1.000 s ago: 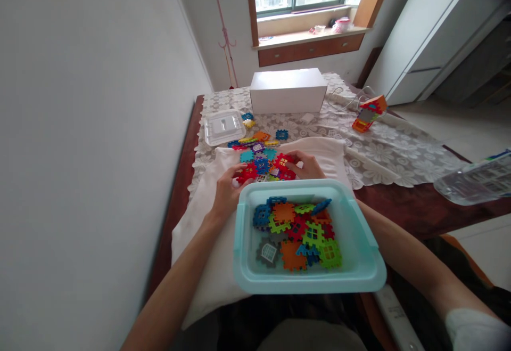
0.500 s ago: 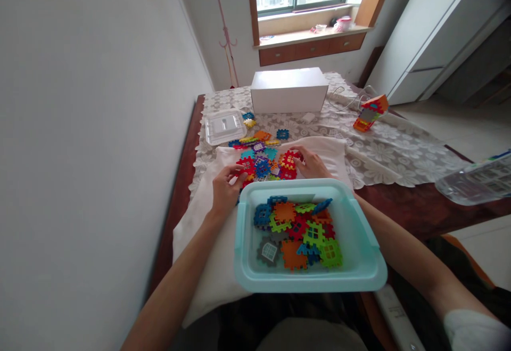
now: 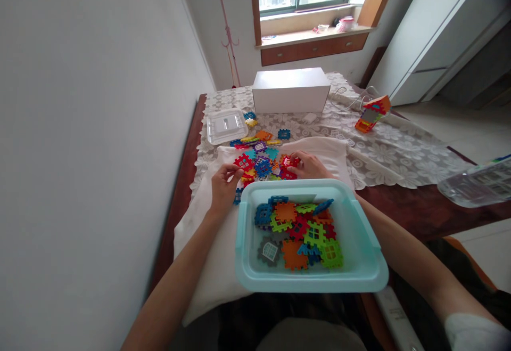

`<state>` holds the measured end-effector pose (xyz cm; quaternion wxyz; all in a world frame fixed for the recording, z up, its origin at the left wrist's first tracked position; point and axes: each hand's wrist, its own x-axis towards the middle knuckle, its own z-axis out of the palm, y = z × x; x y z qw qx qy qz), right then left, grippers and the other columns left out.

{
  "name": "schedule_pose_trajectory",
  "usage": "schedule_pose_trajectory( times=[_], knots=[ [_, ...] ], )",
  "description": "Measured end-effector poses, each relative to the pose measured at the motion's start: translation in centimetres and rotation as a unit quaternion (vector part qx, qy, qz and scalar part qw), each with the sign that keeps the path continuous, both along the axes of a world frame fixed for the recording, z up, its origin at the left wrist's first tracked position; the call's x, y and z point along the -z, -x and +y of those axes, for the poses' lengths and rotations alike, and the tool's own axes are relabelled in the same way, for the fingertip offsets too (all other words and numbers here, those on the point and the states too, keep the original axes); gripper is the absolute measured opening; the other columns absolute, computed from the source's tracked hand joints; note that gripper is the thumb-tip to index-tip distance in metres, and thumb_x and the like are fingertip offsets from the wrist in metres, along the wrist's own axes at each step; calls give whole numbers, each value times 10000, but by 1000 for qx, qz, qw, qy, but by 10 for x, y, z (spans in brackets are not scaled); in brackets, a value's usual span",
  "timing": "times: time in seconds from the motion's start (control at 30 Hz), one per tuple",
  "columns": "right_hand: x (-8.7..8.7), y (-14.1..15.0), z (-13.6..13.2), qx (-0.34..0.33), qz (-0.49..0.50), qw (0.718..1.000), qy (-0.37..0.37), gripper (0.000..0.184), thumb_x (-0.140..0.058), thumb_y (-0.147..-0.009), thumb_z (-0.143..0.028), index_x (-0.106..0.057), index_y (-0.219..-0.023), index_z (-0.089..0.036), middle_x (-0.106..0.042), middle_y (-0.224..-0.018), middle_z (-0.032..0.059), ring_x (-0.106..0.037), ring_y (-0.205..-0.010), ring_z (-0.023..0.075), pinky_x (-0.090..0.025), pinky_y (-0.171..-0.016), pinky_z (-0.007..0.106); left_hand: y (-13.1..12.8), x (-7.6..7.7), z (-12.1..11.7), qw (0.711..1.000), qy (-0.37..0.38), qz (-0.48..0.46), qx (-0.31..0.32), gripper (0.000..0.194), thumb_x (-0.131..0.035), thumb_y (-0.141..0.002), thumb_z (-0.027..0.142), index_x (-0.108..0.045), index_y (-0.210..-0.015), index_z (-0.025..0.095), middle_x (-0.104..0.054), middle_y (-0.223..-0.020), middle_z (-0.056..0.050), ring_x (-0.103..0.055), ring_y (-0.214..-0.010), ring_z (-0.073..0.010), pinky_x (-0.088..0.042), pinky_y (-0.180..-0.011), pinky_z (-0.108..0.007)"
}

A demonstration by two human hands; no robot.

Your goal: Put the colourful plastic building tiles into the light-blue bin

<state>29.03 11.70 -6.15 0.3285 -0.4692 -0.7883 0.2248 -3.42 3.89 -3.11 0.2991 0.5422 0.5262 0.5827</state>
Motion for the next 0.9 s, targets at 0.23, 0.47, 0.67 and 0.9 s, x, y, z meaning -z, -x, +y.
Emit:
schedule_pose_trajectory(
  times=[0.23, 0.47, 0.67, 0.9],
  knots=[
    [-33, -5, -4, -32, 244, 960, 136, 477, -877, -855, -668, -772, -1028, -236, -833, -1041, 93, -736, -904, 255, -626, -837, 399, 4, -3, -3, 998, 17, 57, -11, 340, -970, -814, 479, -742, -807, 227, -756, -824, -36, -770, -881, -251, -568, -724, -307],
    [-84, -26, -33, -252, 349, 864, 260, 695, -981, -677, -808, -745, -1009, -246, -826, -1263, 158, -774, -1204, 371, -625, -1041, 523, 3, -6, -8, 994, 27, 104, -1, 363, -941, -845, 501, -708, -781, 229, -759, -818, -32, -771, -875, -247, -558, -685, -295],
    [-80, -24, -36, -357, 356, 815, 286, 891, -821, -690, -999, -806, -1145, -234, -820, -1340, 193, -736, -1357, 433, -590, -1137, 601, 1, -7, -5, 998, 2, 50, -33, 393, -938, -879, 518, -679, -815, 229, -708, -806, -12, -738, -836, -209, -541, -675, -273],
    [-25, -3, 0, -110, 241, 958, 109, 684, -751, -893, -887, -770, -1182, -267, -816, -1295, 135, -757, -1213, 331, -586, -1161, 536, -13, -23, -6, 975, -109, -191, -41, 623, -984, -800, 734, -634, -818, 218, -564, -676, 66, -511, -588, -90, -439, -557, -195]
  ],
)
